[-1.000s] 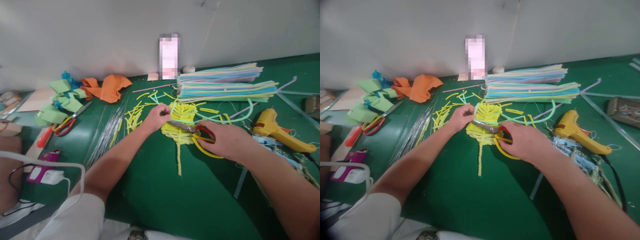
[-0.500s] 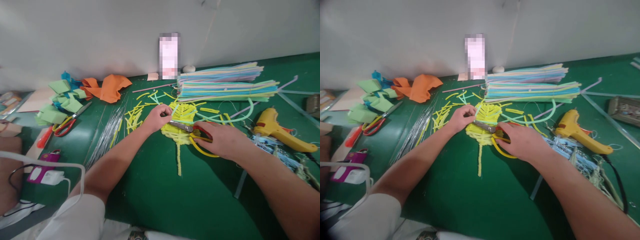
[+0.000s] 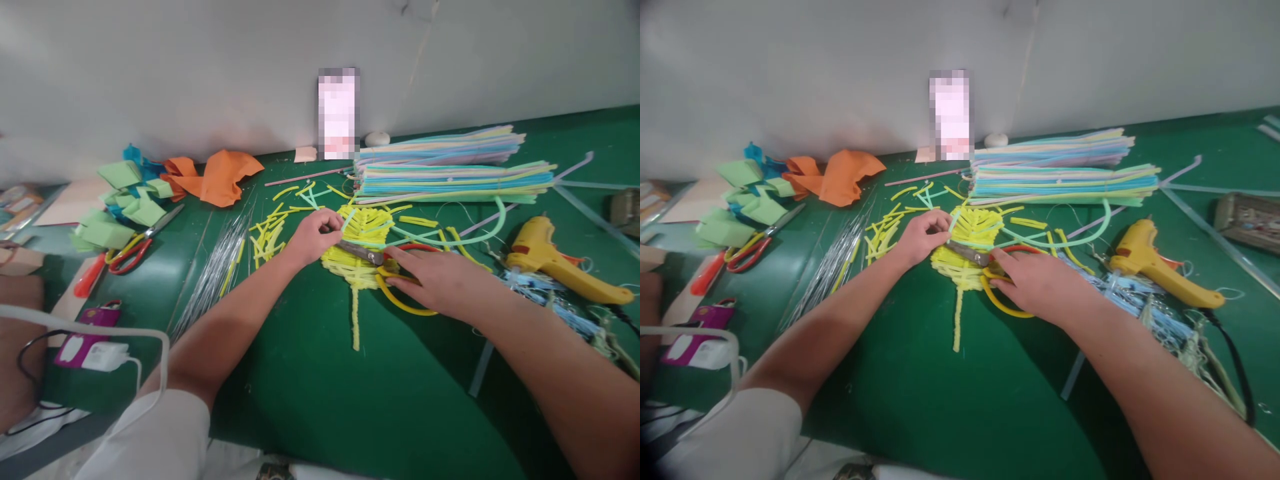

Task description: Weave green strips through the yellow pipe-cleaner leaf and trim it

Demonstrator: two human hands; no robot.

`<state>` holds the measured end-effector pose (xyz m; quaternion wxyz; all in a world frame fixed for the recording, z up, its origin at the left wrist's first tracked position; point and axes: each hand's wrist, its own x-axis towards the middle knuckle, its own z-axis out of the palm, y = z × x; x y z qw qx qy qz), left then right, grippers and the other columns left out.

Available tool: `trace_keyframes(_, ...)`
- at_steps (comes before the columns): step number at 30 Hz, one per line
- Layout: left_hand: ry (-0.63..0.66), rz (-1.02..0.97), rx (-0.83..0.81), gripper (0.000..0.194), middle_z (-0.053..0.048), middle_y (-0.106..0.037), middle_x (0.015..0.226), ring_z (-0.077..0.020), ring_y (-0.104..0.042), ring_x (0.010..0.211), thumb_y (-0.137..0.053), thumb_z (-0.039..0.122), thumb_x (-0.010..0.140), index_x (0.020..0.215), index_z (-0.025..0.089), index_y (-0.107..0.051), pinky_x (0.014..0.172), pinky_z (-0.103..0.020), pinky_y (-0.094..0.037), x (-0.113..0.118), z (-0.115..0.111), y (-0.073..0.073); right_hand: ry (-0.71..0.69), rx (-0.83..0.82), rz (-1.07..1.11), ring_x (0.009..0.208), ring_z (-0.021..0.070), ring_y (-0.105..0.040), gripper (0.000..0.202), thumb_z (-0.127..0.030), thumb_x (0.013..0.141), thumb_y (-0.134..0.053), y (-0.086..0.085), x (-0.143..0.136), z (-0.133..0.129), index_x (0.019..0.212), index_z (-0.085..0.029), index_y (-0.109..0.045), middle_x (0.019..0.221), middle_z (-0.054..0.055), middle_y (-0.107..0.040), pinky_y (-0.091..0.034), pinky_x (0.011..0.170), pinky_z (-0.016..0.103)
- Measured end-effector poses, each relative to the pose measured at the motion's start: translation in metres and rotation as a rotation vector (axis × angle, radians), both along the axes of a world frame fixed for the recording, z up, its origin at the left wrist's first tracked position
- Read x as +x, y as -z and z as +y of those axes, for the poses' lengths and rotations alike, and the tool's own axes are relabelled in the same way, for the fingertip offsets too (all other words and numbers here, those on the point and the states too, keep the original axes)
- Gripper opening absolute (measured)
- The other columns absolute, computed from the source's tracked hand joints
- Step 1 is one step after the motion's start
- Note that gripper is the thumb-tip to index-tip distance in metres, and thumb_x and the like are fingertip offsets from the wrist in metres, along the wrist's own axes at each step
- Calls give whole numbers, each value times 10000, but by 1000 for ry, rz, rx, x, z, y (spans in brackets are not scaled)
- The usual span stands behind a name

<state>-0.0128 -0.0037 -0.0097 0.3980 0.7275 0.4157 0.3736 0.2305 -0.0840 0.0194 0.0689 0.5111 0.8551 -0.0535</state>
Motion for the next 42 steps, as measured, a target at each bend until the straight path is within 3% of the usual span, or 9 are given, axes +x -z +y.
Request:
trace_keyframes(20,6,7,1,174,-38,-599,861,-141,-547,789,-622,217,707,614,169,-483,730,-299,-419,-3,1,0,-24,29,-7,777,275,-683,513,-482,924,-387,4,4,4,1338,-215,-530,1054,130,-731,-437,602,333)
trace_keyframes(25,-13,-15,-37,166,-44,-611,892,-135,-550,785,-623,229,697,625,166,-486,726,-288,-433,-3,2,2,-19,2,-28,735,287,-676,513,-480,932,-354,3,2,5,1322,-206,-544,969,137,-739,-409,564,335)
trace_keyframes(30,-50,-90,-92,101,-52,-652,958,-162,-593,897,-601,224,704,679,167,-521,807,-298,-469,-4,4,2,37,-24,51,716,255,-664,490,-495,917,-372,-1,1,4,1288,-231,-552,1003,112,-729,-419,579,326)
trace_keyframes(33,-138,-118,-101,56,-48,-674,955,-163,-596,886,-575,228,731,726,174,-561,795,-293,-477,-5,3,0,132,-65,173,684,222,-644,455,-490,883,-438,-7,5,0,1249,-257,-576,922,70,-725,-440,607,317)
trace_keyframes(36,-280,-63,-52,64,-28,-652,833,-142,-561,751,-573,242,753,738,180,-565,722,-288,-462,-4,2,0,300,-59,300,633,211,-615,478,-508,841,-485,-15,10,-2,1229,-249,-591,773,46,-693,-439,599,315)
trace_keyframes(39,-376,113,78,88,-10,-587,732,-140,-521,688,-589,229,750,700,187,-529,698,-303,-438,-2,1,3,531,80,368,666,237,-620,518,-525,819,-498,-21,14,-1,1224,-213,-586,750,62,-682,-433,617,332)
trace_keyframes(42,-381,310,196,138,-15,-569,731,-162,-516,709,-622,227,744,681,197,-503,720,-330,-426,-3,0,4,713,134,307,696,277,-618,525,-527,827,-474,-23,20,5,1223,-196,-574,788,97,-693,-412,629,360)
